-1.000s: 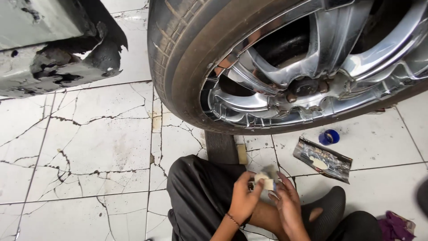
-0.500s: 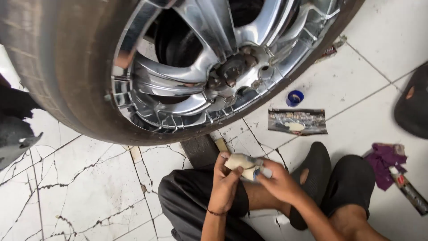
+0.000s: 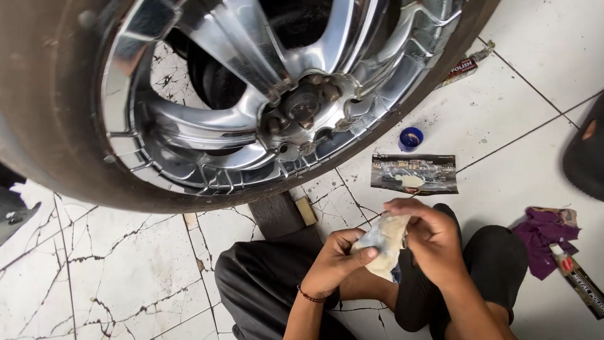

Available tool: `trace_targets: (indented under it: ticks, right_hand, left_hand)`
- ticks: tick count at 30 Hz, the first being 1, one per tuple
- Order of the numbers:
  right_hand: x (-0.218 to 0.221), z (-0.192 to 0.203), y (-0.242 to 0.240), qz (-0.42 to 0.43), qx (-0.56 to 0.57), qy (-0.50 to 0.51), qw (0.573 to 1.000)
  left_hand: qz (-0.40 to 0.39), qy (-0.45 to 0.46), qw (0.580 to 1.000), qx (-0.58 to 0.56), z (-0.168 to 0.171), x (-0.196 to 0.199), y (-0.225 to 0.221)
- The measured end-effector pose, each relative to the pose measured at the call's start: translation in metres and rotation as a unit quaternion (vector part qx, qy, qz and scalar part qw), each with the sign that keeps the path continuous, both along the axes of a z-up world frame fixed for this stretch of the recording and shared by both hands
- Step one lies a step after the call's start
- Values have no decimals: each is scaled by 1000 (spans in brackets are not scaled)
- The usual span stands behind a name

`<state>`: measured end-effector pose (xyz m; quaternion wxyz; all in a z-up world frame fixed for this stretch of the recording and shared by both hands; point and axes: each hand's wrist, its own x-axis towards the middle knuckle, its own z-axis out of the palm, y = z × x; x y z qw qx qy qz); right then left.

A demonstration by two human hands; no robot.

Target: Cleaning and polishing the chrome rims of a car wheel using a cloth and metal polish.

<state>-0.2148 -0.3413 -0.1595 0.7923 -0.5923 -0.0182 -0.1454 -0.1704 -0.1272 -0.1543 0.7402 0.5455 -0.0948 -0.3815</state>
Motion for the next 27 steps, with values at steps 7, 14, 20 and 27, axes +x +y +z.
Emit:
trace_targets:
  ticks: [7,14,20,27]
  right_hand:
    - [9,10,-40,132,192,95,968]
    - [5,-20,-31,168,143,126,967]
    - [8,11,-36,121,290,96,944]
    - [6,37,-49,92,103,172,975]
  left_hand:
    - [-8,-168,982,87,79,12,-44]
    - [28,-183,974,131,77,3,-72]
    - [116,-128,983,62,65,-1,-81]
    - [147,158,975,-53,45,-3,-72]
